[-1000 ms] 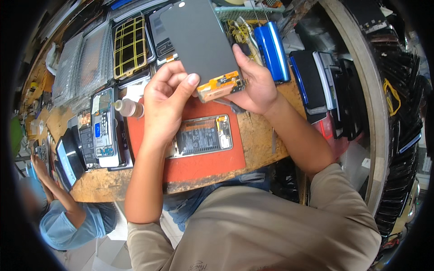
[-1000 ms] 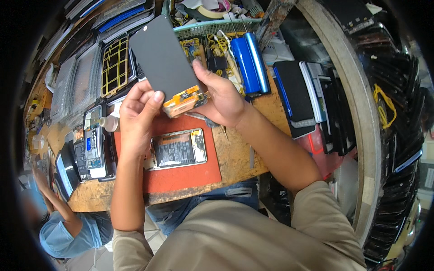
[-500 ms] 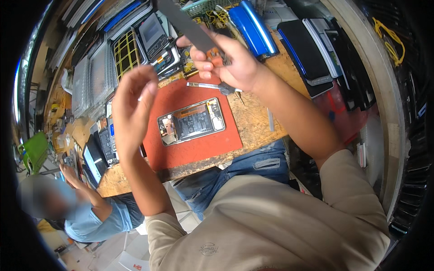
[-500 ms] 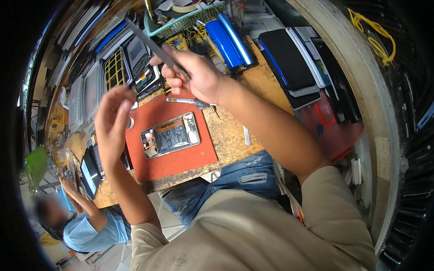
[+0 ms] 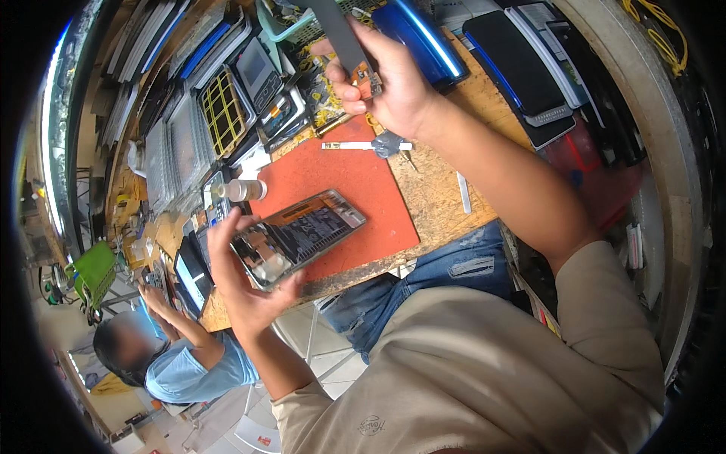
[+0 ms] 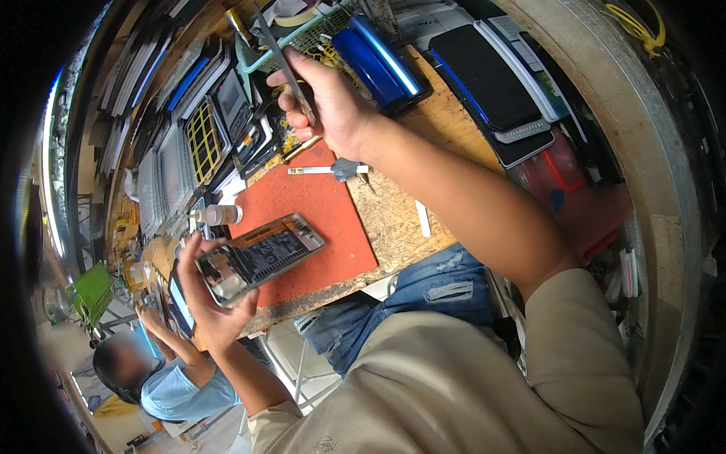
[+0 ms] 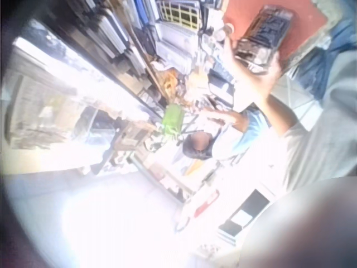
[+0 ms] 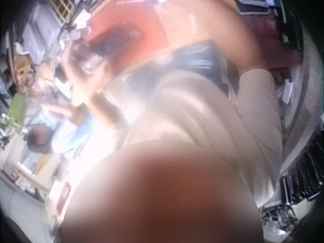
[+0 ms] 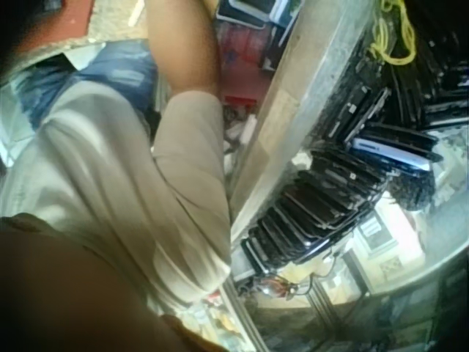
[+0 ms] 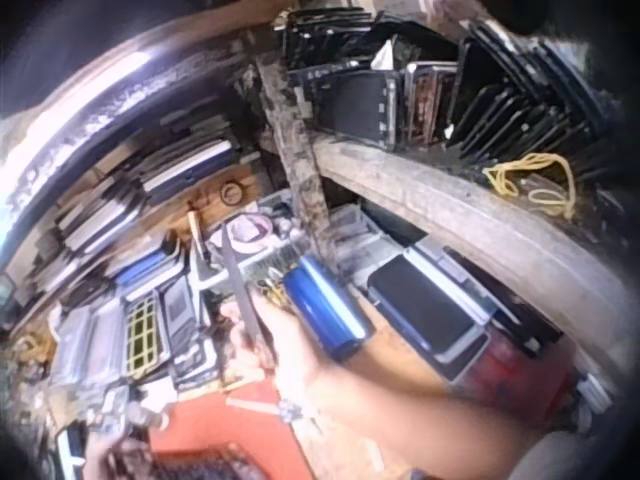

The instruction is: The person disassembles a smartphone, removes the battery, and replaces the back cover. They then test the device by powering it on and interacting with the screen. The person also handles another smartphone, using a screwdriver to remove screws from its back.

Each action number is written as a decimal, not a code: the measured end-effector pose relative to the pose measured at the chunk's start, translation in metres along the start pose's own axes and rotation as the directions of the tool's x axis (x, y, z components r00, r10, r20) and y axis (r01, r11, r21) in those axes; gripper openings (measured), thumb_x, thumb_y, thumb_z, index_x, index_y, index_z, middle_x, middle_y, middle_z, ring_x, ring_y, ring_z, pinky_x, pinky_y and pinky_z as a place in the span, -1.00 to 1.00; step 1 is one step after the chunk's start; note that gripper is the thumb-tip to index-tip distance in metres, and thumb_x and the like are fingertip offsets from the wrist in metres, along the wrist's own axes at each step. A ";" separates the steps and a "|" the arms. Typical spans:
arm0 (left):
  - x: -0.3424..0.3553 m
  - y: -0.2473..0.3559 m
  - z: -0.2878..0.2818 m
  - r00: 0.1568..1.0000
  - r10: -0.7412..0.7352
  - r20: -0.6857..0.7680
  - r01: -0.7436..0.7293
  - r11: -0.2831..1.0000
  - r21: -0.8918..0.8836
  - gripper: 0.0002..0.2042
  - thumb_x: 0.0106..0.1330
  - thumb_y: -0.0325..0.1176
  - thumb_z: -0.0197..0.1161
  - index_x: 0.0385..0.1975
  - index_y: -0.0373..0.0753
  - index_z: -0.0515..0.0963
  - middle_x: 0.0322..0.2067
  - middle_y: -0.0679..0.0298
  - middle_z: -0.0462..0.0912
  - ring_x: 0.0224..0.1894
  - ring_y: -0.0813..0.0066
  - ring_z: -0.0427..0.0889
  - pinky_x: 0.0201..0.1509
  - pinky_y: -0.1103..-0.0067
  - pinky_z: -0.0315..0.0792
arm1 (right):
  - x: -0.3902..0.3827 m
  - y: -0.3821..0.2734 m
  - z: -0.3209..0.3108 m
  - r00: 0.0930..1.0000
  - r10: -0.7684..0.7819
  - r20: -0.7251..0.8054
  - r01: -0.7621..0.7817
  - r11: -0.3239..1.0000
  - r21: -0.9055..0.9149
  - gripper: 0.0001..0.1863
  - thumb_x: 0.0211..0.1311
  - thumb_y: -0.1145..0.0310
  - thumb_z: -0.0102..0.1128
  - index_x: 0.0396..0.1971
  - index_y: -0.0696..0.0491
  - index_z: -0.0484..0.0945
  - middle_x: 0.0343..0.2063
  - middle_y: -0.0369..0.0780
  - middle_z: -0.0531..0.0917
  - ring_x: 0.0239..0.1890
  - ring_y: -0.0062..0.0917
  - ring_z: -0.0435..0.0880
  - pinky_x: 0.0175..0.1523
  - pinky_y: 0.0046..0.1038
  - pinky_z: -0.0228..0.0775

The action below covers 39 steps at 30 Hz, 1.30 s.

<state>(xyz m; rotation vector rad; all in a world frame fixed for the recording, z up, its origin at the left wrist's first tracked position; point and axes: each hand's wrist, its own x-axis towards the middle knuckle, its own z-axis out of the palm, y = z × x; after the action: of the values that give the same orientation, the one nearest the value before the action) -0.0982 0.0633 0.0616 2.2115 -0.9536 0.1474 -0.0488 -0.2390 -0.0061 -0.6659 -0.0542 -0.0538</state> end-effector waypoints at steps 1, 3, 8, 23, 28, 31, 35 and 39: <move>0.006 0.000 0.001 0.994 0.042 -0.104 -0.046 0.998 -0.044 -0.16 -0.14 -0.13 0.62 0.20 -0.38 0.44 -0.05 0.09 0.53 0.00 0.18 0.54 0.18 0.33 0.39 | 0.000 0.001 -0.001 1.000 -0.004 0.029 0.003 1.000 0.025 -0.43 0.60 -0.11 -0.19 0.03 0.11 0.58 -0.49 -0.30 0.54 -0.58 -0.72 0.39 -0.55 -0.63 0.22; 0.028 -0.011 0.015 0.991 0.013 -0.131 -0.032 0.989 -0.146 -0.51 0.13 -0.36 0.53 0.03 -0.38 0.50 -0.12 0.14 0.54 -0.08 0.35 0.51 0.08 0.49 0.40 | 0.000 0.003 -0.001 1.000 -0.002 0.027 0.002 1.000 0.022 -0.43 0.60 -0.10 -0.19 0.05 0.12 0.56 -0.49 -0.30 0.53 -0.58 -0.72 0.39 -0.55 -0.63 0.21; 0.059 -0.033 0.046 0.942 -0.185 -0.279 0.085 0.938 -0.336 -0.65 0.38 -0.49 0.38 0.10 -0.38 0.49 -0.03 0.23 0.61 0.02 0.50 0.59 0.11 0.62 0.43 | 0.002 0.004 -0.006 0.998 0.005 0.058 -0.005 1.000 -0.002 -0.47 0.61 -0.02 -0.21 0.08 0.15 0.52 -0.46 -0.30 0.54 -0.56 -0.72 0.41 -0.55 -0.64 0.24; 0.046 -0.030 0.061 0.844 -0.388 0.371 0.477 0.223 -0.850 -0.44 0.40 -0.51 0.21 0.39 -0.36 0.26 0.14 -0.08 0.60 0.18 0.06 0.65 0.26 0.19 0.56 | -0.001 0.005 -0.007 0.997 0.013 0.070 -0.011 0.999 -0.035 -0.50 0.62 0.07 -0.26 0.16 0.16 0.48 -0.41 -0.30 0.54 -0.54 -0.71 0.43 -0.51 -0.64 0.28; 0.087 -0.042 0.041 0.974 -0.151 0.169 0.180 0.067 -0.981 -0.42 0.53 -0.28 -0.02 0.49 -0.31 0.09 0.30 -0.18 0.43 0.31 -0.27 0.47 0.29 -0.09 0.50 | 0.004 0.007 -0.015 0.999 -0.012 0.041 0.009 0.997 0.077 -0.52 0.58 0.13 -0.17 0.19 0.24 0.39 -0.42 -0.29 0.54 -0.56 -0.67 0.44 -0.53 -0.60 0.27; 0.113 -0.051 0.042 0.976 0.015 0.219 0.219 -0.169 -0.961 -0.44 0.53 -0.16 -0.05 0.43 -0.32 0.20 0.27 -0.18 0.48 0.25 -0.29 0.53 0.26 -0.06 0.53 | 0.005 0.007 -0.017 1.000 0.005 -0.001 -0.005 0.994 0.108 -0.53 0.59 0.14 -0.17 0.17 0.24 0.39 -0.44 -0.28 0.54 -0.56 -0.65 0.46 -0.54 -0.59 0.29; 0.110 -0.054 0.068 0.956 -0.122 0.266 0.241 -0.188 -0.952 -0.43 0.54 -0.09 -0.07 0.44 -0.29 0.23 0.28 -0.10 0.49 0.27 -0.25 0.52 0.26 -0.20 0.46 | 0.006 0.007 -0.022 1.000 -0.007 0.016 0.006 0.996 0.087 -0.51 0.61 0.12 -0.19 0.19 0.24 0.38 -0.43 -0.26 0.53 -0.55 -0.63 0.47 -0.53 -0.59 0.31; 0.090 -0.053 0.079 0.953 0.007 0.304 0.280 -0.411 -0.868 -0.29 0.50 0.12 -0.11 0.49 -0.26 0.18 0.33 -0.12 0.42 0.28 -0.37 0.47 0.20 -0.20 0.50 | 0.006 0.006 -0.028 0.999 -0.002 0.035 -0.001 0.995 0.100 -0.50 0.61 0.11 -0.21 0.21 0.25 0.37 -0.40 -0.25 0.53 -0.54 -0.64 0.47 -0.52 -0.60 0.33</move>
<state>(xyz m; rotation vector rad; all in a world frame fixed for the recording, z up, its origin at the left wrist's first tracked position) -0.0109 -0.0165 0.0050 0.4484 -0.3485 -0.8250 -0.0412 -0.2514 -0.0312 -0.5668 -0.0903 -0.0396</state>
